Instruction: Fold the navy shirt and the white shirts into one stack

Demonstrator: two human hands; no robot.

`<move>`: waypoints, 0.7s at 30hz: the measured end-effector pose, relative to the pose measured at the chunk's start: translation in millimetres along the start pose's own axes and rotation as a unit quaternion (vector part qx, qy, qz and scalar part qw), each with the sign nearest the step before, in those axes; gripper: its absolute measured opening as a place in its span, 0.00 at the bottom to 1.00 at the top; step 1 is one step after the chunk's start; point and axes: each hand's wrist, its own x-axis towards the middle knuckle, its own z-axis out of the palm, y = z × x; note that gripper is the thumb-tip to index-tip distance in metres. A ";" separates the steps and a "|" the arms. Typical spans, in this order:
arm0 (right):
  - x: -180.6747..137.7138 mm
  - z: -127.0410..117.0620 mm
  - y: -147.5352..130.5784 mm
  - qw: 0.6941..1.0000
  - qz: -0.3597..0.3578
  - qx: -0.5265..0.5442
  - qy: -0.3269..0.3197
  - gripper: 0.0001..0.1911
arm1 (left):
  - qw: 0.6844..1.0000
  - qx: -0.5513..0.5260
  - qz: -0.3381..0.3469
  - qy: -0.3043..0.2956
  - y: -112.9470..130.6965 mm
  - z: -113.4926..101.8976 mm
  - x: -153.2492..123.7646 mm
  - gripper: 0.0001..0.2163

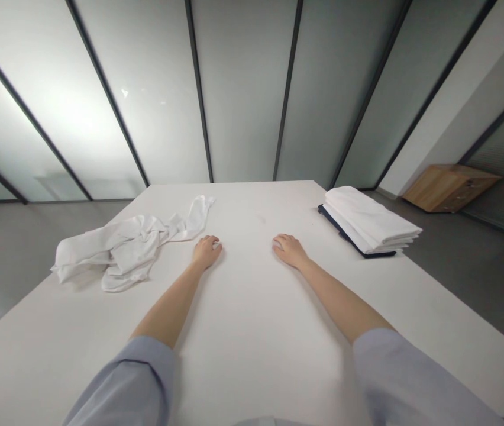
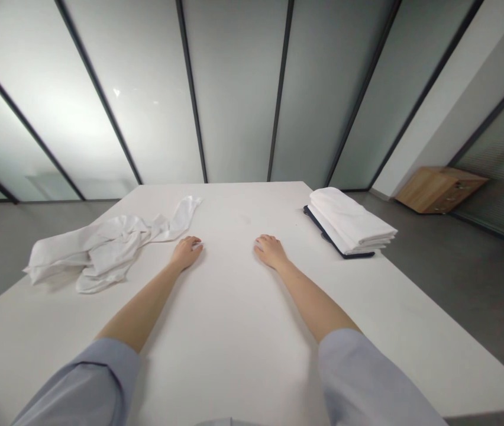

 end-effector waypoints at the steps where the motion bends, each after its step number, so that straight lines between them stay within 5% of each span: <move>1: -0.9 0.0 2.5 1.000 -0.003 0.005 -0.002 0.19 | 1.000 -0.001 0.001 -0.001 -0.5 0.4 0.2 0.13; 6: -3.4 -1.0 6.3 1.000 -0.005 0.013 -0.011 0.20 | 1.000 -0.013 -0.002 -0.006 -1.6 1.1 0.1 0.14; 13: -3.0 -0.3 5.7 1.000 -0.008 0.021 -0.006 0.20 | 0.992 0.081 -0.070 0.068 -3.5 -8.0 -6.5 0.28; 17: -2.0 3.3 9.0 1.000 -0.017 0.020 0.002 0.19 | 0.983 0.135 -0.125 -0.010 -9.8 -11.5 -7.3 0.27; 21: -1.7 5.3 9.4 1.000 -0.016 0.018 0.010 0.19 | 0.980 0.156 -0.110 -0.051 -10.6 -14.5 -6.5 0.26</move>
